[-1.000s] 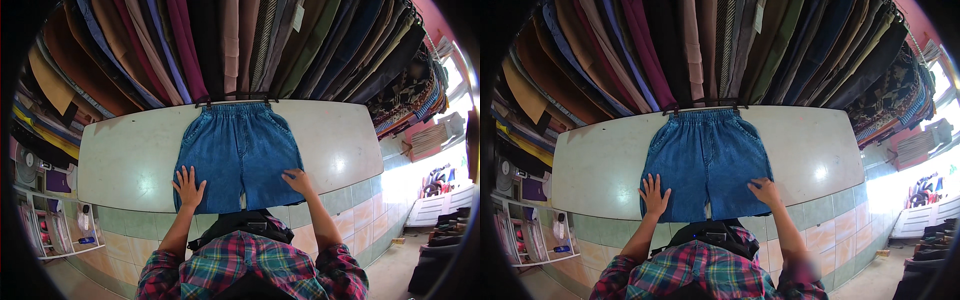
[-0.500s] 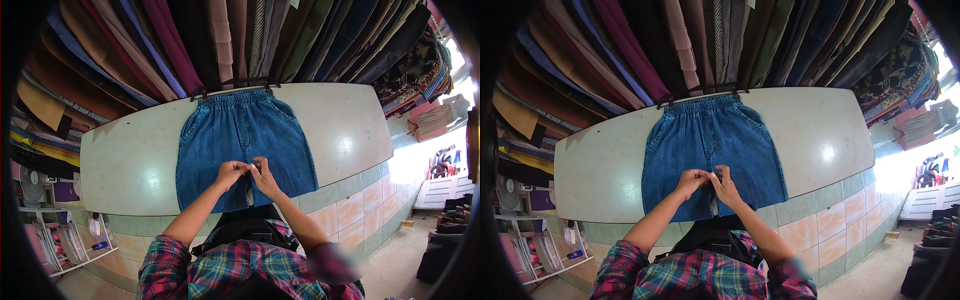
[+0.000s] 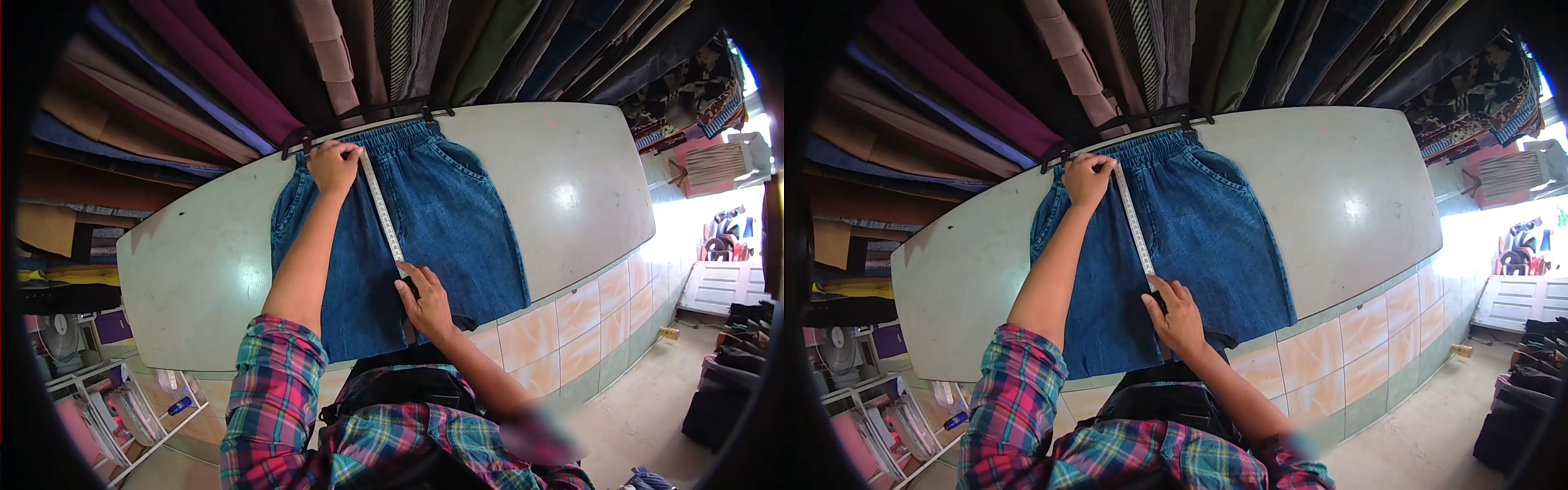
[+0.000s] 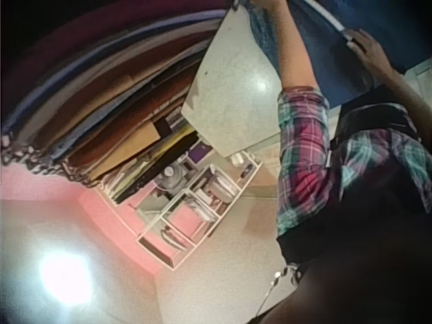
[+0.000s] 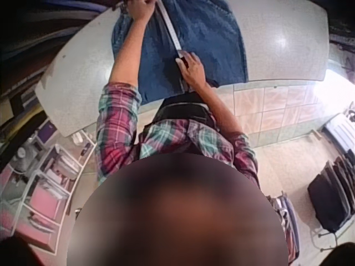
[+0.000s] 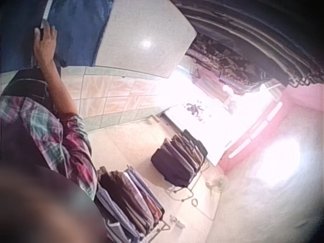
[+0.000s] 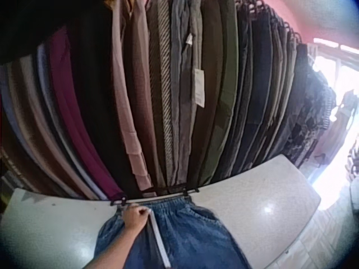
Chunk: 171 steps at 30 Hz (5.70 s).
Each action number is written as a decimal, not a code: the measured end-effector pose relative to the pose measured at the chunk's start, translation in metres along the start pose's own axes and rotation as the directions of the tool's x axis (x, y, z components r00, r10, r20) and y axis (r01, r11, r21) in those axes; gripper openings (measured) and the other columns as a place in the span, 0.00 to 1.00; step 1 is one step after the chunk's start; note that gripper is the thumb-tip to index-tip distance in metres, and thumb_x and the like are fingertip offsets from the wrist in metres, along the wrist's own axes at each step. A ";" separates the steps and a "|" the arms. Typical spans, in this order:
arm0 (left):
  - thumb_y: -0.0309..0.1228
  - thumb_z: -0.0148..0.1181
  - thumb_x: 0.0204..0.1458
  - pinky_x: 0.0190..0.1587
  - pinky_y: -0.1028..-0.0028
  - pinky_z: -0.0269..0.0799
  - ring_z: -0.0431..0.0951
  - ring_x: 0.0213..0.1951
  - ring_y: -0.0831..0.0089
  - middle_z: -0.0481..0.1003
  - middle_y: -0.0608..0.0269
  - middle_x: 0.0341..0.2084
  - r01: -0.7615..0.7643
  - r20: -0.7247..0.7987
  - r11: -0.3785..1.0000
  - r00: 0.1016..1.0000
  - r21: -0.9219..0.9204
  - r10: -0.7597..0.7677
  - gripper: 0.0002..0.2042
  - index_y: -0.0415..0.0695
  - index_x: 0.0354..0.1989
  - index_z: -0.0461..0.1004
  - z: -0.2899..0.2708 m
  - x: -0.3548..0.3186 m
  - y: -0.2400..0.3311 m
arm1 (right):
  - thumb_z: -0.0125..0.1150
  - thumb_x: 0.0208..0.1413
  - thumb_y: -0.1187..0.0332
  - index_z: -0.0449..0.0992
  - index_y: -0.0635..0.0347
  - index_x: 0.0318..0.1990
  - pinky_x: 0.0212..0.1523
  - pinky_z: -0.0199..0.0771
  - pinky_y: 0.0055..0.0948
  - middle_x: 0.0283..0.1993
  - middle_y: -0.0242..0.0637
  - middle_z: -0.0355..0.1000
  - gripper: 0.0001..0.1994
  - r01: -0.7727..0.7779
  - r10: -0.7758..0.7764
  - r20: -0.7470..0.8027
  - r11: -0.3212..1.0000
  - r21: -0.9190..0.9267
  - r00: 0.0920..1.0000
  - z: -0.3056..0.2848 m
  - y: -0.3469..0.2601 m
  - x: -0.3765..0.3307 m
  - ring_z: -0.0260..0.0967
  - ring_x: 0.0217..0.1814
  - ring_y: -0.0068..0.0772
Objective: Measure the dimensions of a pair of shorts using a measuring tape on a flat surface.
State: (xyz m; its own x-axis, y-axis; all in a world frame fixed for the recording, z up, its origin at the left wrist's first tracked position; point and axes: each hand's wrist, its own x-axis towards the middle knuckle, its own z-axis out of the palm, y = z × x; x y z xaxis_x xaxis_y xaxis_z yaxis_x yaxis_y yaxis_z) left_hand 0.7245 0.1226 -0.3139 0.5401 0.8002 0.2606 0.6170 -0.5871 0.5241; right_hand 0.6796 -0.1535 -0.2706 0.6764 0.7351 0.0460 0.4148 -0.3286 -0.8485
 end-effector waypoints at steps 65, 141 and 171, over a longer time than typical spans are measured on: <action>0.37 0.62 0.47 0.24 0.83 0.55 0.58 0.22 0.87 0.70 0.78 0.20 0.298 0.301 0.758 0.943 -0.580 -0.141 0.11 0.43 0.33 0.78 -0.031 -0.029 0.004 | 0.57 0.52 0.63 0.65 0.64 0.49 0.32 0.67 0.25 0.31 0.43 0.69 0.19 -0.226 0.226 0.025 0.952 0.207 0.974 -0.024 0.021 -0.048 0.68 0.27 0.30; 0.27 0.67 0.38 0.26 0.80 0.65 0.71 0.22 0.80 0.75 0.63 0.19 0.492 -0.050 0.698 0.798 -0.521 -0.600 0.09 0.36 0.27 0.78 -0.030 -0.358 0.069 | 0.58 0.38 0.65 0.73 0.45 0.44 0.41 0.71 0.34 0.36 0.38 0.71 0.20 0.357 -0.021 0.727 0.880 -0.313 0.687 -0.237 0.136 -0.017 0.70 0.39 0.38; 0.34 0.66 0.40 0.33 0.72 0.64 0.69 0.30 0.71 0.71 0.63 0.24 0.320 -0.128 0.923 0.928 -0.216 -0.351 0.11 0.41 0.30 0.77 -0.052 -0.333 0.119 | 0.58 0.41 0.65 0.58 0.43 0.59 0.35 0.72 0.34 0.30 0.40 0.74 0.32 0.248 0.051 0.757 0.928 -0.276 0.652 -0.281 0.112 -0.001 0.72 0.32 0.38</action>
State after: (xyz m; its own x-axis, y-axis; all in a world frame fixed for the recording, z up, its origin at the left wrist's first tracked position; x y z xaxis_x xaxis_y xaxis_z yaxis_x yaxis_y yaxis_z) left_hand 0.5881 -0.2074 -0.2962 0.2114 0.9640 0.1611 0.6182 -0.2596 0.7419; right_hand 0.8963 -0.3576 -0.2171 0.0014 0.9109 -0.4125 0.7213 -0.2866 -0.6306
